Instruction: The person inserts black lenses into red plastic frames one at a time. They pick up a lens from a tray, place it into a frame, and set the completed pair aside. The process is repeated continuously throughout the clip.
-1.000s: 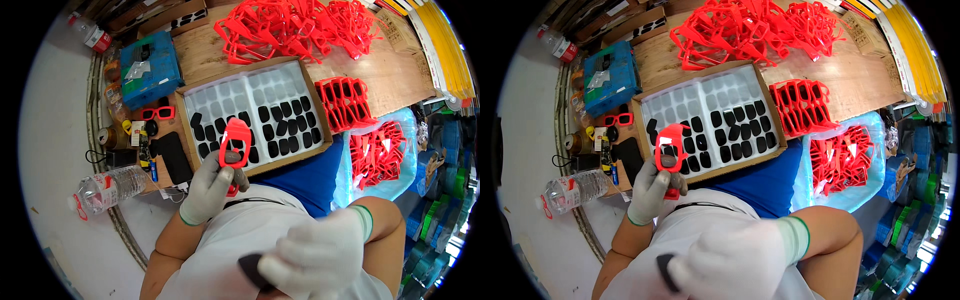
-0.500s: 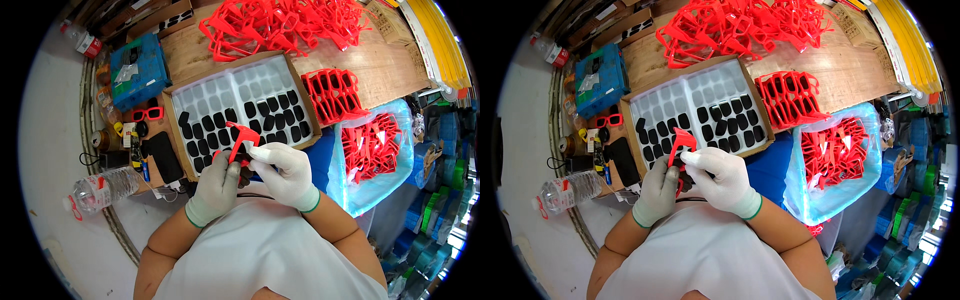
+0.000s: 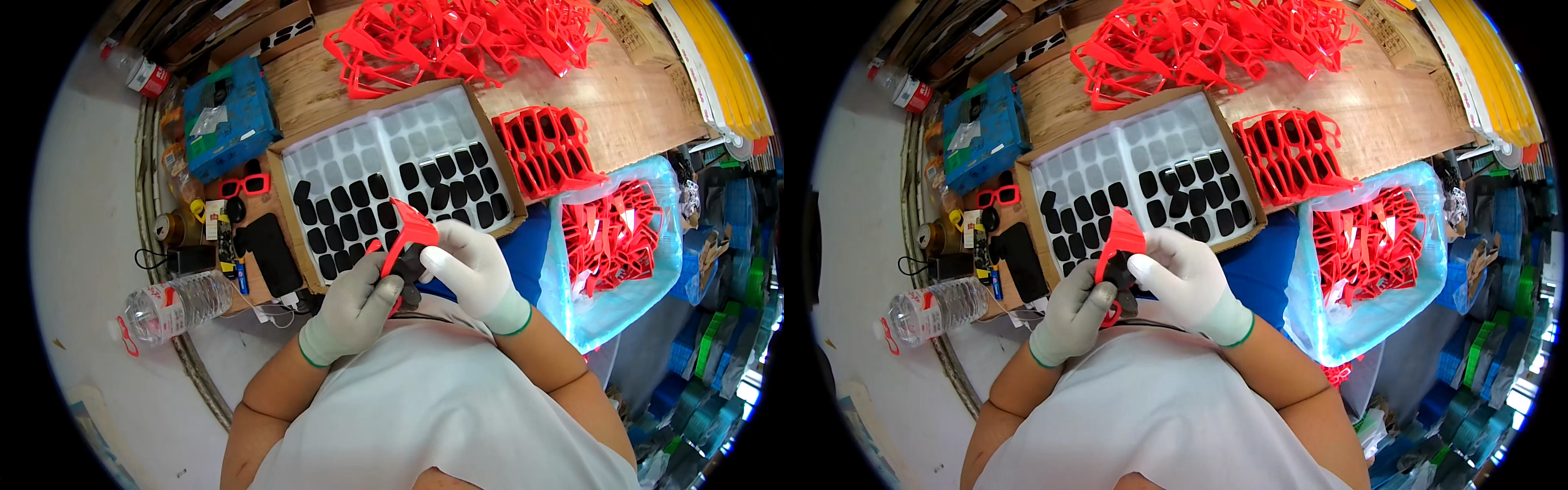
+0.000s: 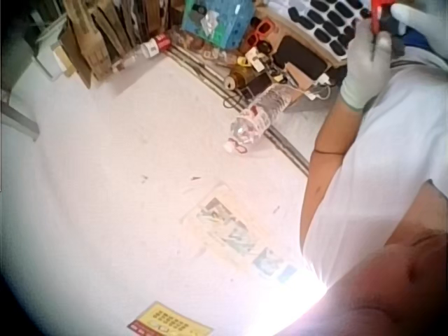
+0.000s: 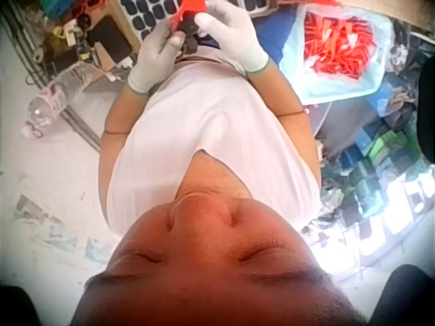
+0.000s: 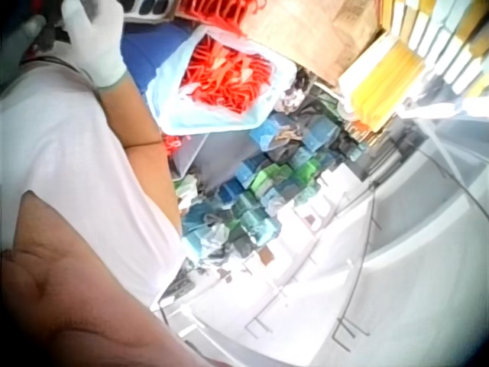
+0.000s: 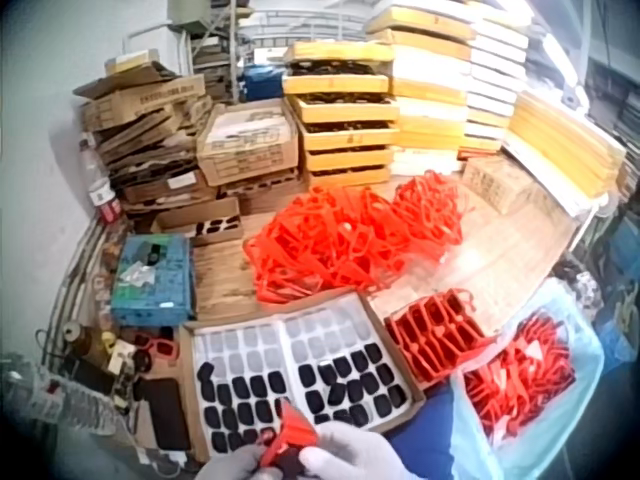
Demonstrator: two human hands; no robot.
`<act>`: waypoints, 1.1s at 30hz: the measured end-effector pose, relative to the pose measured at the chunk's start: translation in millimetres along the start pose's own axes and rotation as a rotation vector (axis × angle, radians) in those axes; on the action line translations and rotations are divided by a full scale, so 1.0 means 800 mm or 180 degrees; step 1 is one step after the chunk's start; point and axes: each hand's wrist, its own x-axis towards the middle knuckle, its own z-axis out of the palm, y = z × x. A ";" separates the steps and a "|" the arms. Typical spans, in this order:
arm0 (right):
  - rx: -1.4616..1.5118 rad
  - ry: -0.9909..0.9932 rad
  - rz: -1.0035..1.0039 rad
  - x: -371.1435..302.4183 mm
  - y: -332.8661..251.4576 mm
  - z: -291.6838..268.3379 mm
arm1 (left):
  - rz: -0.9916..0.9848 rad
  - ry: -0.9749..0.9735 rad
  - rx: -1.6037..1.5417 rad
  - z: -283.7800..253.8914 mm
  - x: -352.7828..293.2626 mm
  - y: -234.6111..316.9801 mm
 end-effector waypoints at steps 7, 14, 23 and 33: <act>0.0228 -0.0341 0.0184 -0.004 0.006 -0.015 | -0.0307 -0.0308 -0.0342 0.002 0.003 0.026; 0.0297 -0.0243 0.0292 -0.006 -0.007 -0.001 | -0.0297 -0.0188 0.0132 -0.001 0.001 0.029; 0.0130 -0.0014 0.0491 -0.011 0.006 -0.002 | -0.0113 -0.0263 -0.0036 0.000 0.000 0.021; 0.0455 -0.0458 0.0334 -0.018 -0.012 -0.004 | -0.0287 -0.0192 -0.0336 0.000 -0.005 0.022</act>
